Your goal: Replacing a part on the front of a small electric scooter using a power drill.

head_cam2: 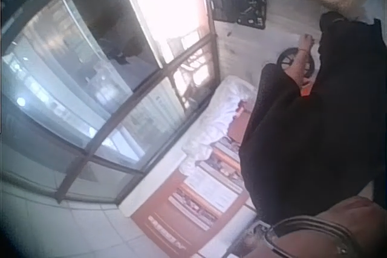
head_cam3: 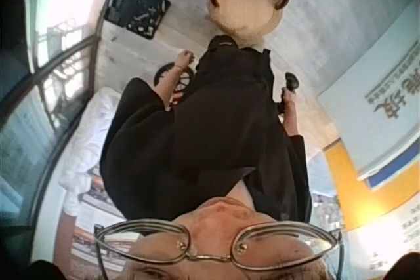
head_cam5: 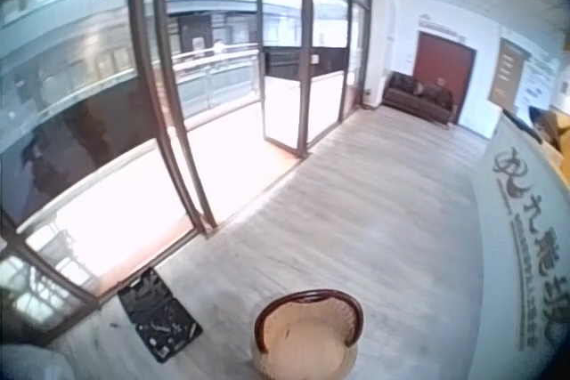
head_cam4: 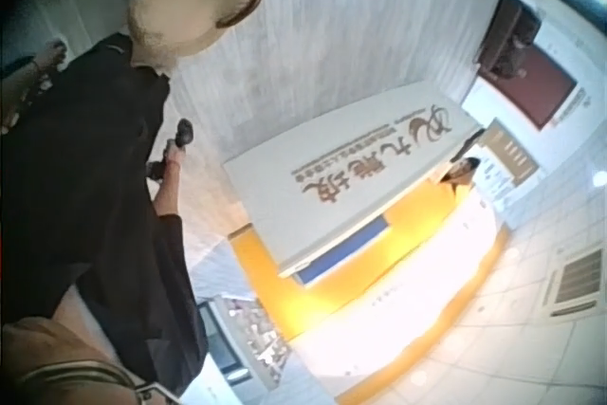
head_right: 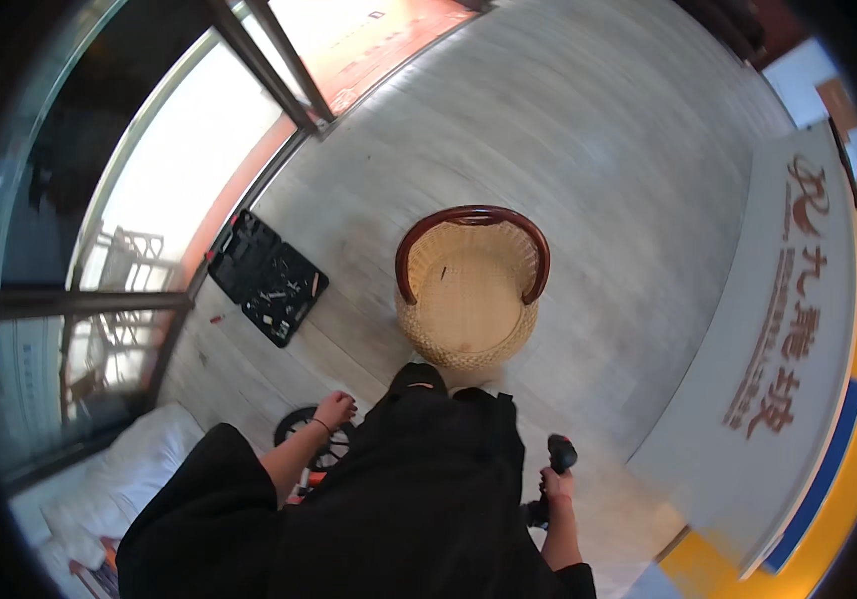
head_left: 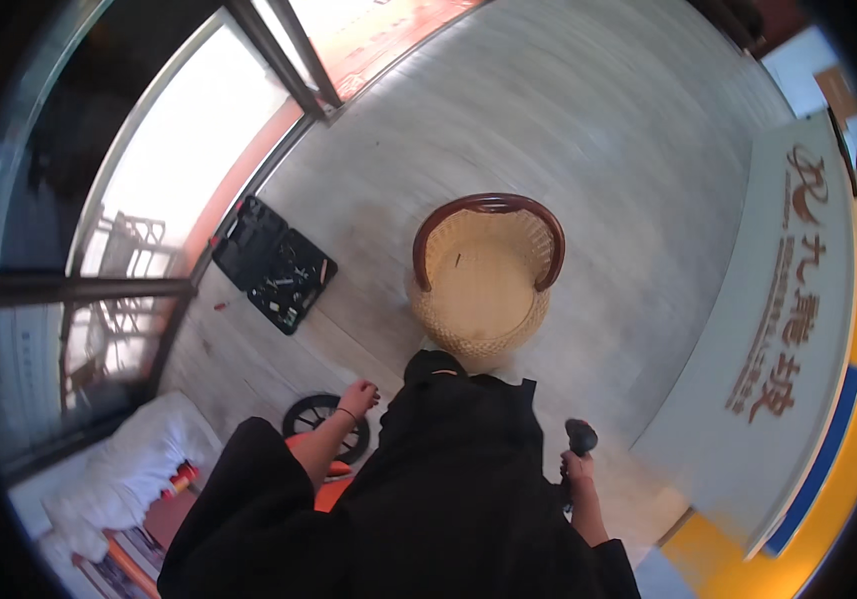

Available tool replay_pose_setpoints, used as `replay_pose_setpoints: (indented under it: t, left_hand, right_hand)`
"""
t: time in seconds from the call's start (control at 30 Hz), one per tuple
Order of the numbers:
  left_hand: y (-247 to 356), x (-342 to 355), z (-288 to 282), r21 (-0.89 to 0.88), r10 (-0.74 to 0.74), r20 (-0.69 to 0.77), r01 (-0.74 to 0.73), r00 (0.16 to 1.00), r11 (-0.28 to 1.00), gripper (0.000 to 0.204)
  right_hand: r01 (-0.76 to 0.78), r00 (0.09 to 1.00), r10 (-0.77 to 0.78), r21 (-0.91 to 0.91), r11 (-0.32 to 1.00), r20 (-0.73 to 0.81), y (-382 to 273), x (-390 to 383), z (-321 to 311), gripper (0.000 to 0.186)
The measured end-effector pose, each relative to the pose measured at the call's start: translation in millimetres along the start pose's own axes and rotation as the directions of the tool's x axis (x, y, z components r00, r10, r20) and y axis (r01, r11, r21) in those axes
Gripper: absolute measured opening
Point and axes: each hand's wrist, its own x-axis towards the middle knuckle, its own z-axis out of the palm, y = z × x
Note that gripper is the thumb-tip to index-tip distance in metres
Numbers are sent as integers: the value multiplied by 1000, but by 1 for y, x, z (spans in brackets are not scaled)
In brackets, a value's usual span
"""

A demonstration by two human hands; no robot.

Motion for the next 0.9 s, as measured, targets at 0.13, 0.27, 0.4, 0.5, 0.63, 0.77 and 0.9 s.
replay_pose_setpoints:
  t: [0.13,0.27,0.4,0.5,0.63,0.77,0.9]
  left_hand:
    - [9,-22,23,-281,-2,-85,-22,996,959,20]
    - [-16,-35,81,-288,-127,-193,68,973,955,16]
    - [-2,-15,137,-184,-77,-268,27,960,983,17]
    - [41,39,173,8,133,-281,-136,951,991,19]
    - [76,184,203,366,312,-286,-198,906,909,18]
    - [133,324,212,600,591,-349,-312,727,737,37]
    - [168,405,201,698,672,-309,-320,673,641,46]
  right_hand:
    - [137,983,-104,-219,966,154,-104,44,21,12]
    - [249,934,-143,-309,918,327,-166,101,36,24]
    - [304,848,-77,-363,881,524,-204,160,63,18]
    - [333,842,-39,-462,822,538,-220,191,88,16]
    - [385,793,-68,-411,827,606,-224,232,129,18]
    - [396,812,-101,-416,819,574,-222,266,162,15]
    - [393,778,-84,-377,839,623,-213,280,186,4]
